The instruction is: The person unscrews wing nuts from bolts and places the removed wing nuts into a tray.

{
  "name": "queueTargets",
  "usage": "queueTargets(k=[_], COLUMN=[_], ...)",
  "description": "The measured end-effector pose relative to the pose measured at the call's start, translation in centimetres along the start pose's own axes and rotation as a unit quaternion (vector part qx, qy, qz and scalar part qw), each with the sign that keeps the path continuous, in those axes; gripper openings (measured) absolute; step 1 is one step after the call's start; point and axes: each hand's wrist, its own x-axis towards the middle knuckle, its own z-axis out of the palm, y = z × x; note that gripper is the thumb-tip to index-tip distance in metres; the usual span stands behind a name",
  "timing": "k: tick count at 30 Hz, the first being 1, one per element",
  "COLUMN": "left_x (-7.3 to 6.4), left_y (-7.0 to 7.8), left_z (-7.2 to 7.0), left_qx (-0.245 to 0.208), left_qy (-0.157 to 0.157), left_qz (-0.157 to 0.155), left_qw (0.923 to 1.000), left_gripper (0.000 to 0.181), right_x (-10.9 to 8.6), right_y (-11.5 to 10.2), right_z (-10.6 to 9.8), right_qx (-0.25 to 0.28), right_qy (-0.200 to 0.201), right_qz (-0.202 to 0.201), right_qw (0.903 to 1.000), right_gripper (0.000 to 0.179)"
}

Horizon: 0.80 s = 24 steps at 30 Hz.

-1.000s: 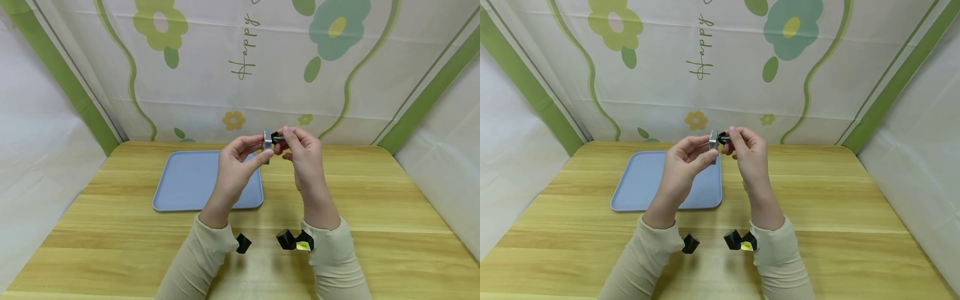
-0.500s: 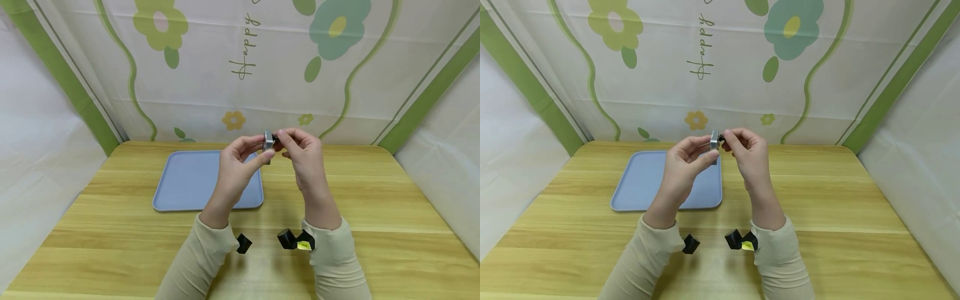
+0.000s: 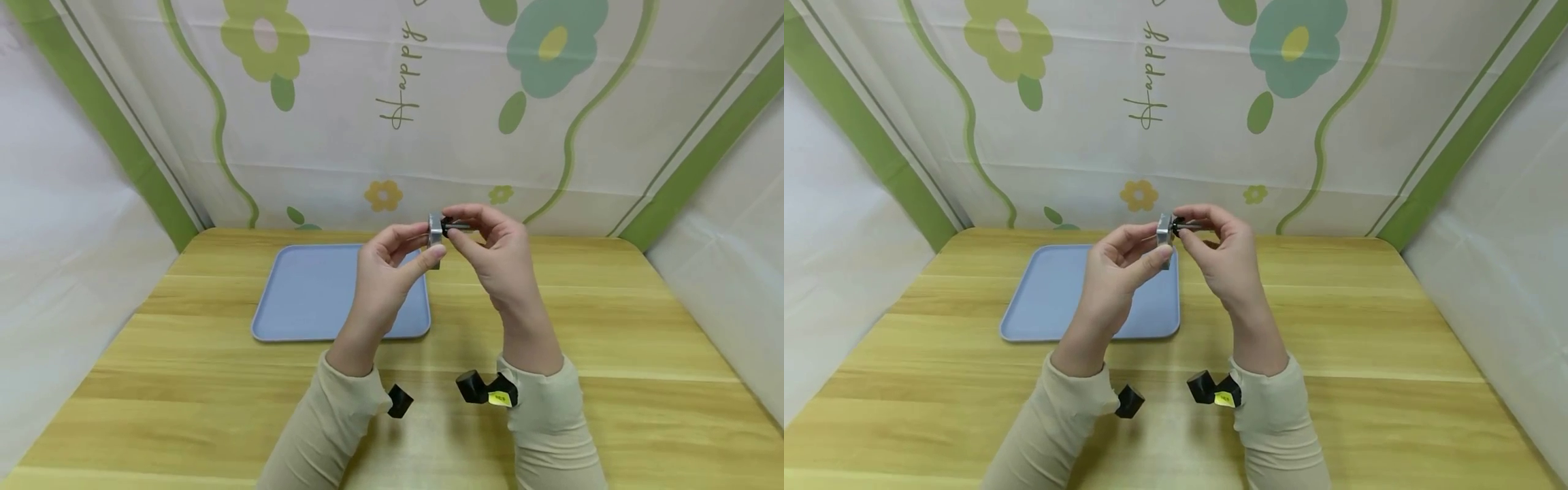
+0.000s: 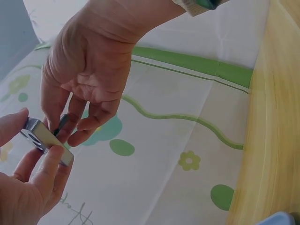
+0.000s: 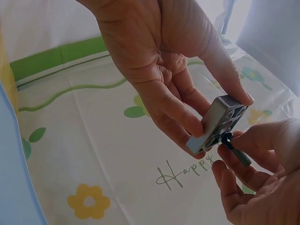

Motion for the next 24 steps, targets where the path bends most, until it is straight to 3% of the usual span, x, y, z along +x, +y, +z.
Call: queueTargets(k=[6, 11, 16, 24], left_x=[-0.32, -0.57, -0.66, -0.63], left_y=[-0.01, 0.25, 0.38, 0.35], left_z=[0.11, -0.03, -0.25, 0.01], left_qx=[-0.003, 0.007, 0.008, 0.000], left_qy=[0.013, 0.020, 0.023, 0.020], left_qz=[-0.012, -0.012, -0.013, -0.009], left_qw=[0.9998, 0.9997, 0.9996, 0.9998], left_gripper=[0.031, 0.033, 0.034, 0.033], right_x=[-0.08, -0.10, -0.13, -0.15], right_y=[-0.31, -0.54, -0.63, -0.68], right_z=[0.08, -0.17, -0.32, -0.12], right_qx=[-0.016, 0.015, 0.025, 0.049], right_qy=[-0.011, 0.032, 0.081, 0.051], right_qz=[0.001, 0.013, 0.052, 0.084], right_qw=[0.9998, 0.9993, 0.9951, 0.9939], right_gripper=[0.022, 0.018, 0.016, 0.023])
